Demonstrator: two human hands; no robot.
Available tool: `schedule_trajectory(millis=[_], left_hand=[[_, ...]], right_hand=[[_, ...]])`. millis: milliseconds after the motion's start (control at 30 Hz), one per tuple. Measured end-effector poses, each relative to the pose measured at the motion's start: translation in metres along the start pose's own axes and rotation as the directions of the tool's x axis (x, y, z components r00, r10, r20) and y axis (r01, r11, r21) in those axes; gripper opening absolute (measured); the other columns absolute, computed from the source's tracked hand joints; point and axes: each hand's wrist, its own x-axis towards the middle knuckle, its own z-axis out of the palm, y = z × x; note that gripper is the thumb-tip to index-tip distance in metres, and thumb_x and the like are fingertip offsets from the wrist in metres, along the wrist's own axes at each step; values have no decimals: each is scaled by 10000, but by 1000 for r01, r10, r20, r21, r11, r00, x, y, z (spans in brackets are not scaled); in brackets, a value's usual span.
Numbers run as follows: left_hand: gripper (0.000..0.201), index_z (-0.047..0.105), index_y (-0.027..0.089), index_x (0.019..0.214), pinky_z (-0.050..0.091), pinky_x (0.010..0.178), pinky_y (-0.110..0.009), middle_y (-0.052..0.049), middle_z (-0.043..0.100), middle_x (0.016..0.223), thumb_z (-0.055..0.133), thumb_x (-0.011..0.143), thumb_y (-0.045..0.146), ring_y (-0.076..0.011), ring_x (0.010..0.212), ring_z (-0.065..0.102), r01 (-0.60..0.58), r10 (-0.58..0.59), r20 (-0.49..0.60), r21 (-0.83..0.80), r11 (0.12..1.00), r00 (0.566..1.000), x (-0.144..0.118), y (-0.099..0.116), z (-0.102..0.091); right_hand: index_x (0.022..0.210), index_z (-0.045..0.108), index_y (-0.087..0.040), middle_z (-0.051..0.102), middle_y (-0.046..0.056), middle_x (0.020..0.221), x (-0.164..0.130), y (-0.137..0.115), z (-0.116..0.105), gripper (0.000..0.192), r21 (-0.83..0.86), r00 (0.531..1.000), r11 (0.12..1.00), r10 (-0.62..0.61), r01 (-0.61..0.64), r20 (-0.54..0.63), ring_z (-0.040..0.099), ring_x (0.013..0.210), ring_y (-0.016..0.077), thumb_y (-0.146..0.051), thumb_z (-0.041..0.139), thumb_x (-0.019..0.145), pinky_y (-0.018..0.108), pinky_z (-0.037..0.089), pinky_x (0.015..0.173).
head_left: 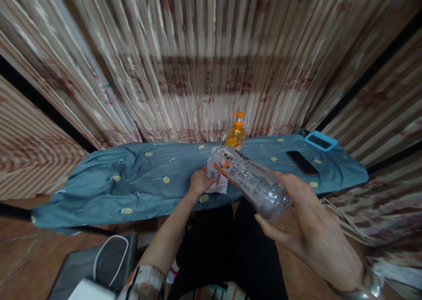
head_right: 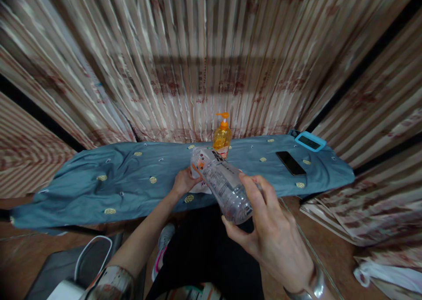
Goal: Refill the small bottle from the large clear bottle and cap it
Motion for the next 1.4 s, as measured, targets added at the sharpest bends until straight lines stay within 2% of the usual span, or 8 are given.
schedule_trajectory(millis=[167,500,733,933,1400], left_hand=[[505,647,219,1159,498,810,-264,-87,739,1050,615,787,560,-257,1001,683,-26,26,-28,11,1000,999,2,-3,3],[519,653,216,1153,500,766,-267,-86,746,1010,614,782,576,-255,963,696,-55,57,-63,38,998,996,4,-7,8],[532,657,212,1141,494,776,-275,-94,745,1027,618,768,589,-263,978,691,-24,24,-43,17,1000,999,4,-5,6],[523,648,221,1150,500,780,-279,-82,745,1027,613,775,584,-269,987,689,-44,45,-54,18,999,997,2,-4,5],[529,650,205,1144,498,767,-257,-88,744,1013,593,793,596,-251,965,695,-38,39,-39,40,998,998,3,-3,5]], right_hand=[[1361,397,-118,580,171,1236,1,0,-1,650,-2,1000,1000,-11,11,1,645,1068,299,-402,622,821,456,575,876],[1368,389,-141,575,158,1244,1,1,-2,647,9,1000,1000,-13,13,4,652,1054,291,-397,618,820,439,587,845],[1359,399,-129,575,169,1248,1,1,-2,648,-3,1000,1000,-17,17,5,666,1017,297,-395,627,814,441,595,814],[1356,394,-131,576,168,1245,3,1,-3,640,3,1000,1000,-21,21,13,679,977,287,-391,623,818,435,603,784],[1359,403,-115,573,178,1247,4,3,-3,644,-19,999,999,-48,48,5,647,1058,303,-413,608,827,460,591,831]])
